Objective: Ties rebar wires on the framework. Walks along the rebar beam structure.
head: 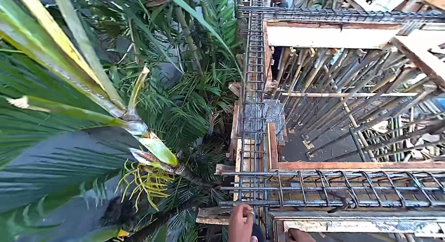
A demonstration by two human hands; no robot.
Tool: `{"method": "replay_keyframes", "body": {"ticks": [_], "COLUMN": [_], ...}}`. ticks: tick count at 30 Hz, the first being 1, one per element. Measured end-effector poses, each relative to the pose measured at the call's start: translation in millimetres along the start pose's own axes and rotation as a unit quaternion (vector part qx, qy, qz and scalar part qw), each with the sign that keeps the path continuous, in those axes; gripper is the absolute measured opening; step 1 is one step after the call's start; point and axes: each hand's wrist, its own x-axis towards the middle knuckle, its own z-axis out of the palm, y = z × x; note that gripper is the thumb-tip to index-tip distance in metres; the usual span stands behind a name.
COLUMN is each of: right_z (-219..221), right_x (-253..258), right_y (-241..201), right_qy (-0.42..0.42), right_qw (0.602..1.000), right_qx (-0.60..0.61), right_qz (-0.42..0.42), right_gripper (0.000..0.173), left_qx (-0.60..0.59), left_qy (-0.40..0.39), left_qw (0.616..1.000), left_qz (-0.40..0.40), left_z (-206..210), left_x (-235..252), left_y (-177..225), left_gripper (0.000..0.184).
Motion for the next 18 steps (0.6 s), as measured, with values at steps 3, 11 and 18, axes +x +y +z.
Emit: {"method": "replay_keyframes", "body": {"ticks": [3, 11, 18], "right_z": [4, 12, 16], "right_x": [-17, -47, -54], "right_y": [-14, -6, 0], "right_qy": [-0.008, 0.011, 0.072], "right_qw": [0.999, 0.995, 0.971], "right_qx": [-0.012, 0.002, 0.182], "right_qz": [-0.038, -0.101, -0.134], "right_gripper": [0.048, 0.038, 0.029], "left_qx": [0.068, 0.178, 0.220], "left_qy": [-0.210, -0.356, -0.308], "left_qw": [0.971, 0.893, 0.908], "left_qz": [0.093, 0.209, 0.178], "left_z": [23, 59, 57], "left_x": [0, -17, -19], "left_y": [24, 17, 23], "left_gripper": [0.034, 0.035, 0.031]}}
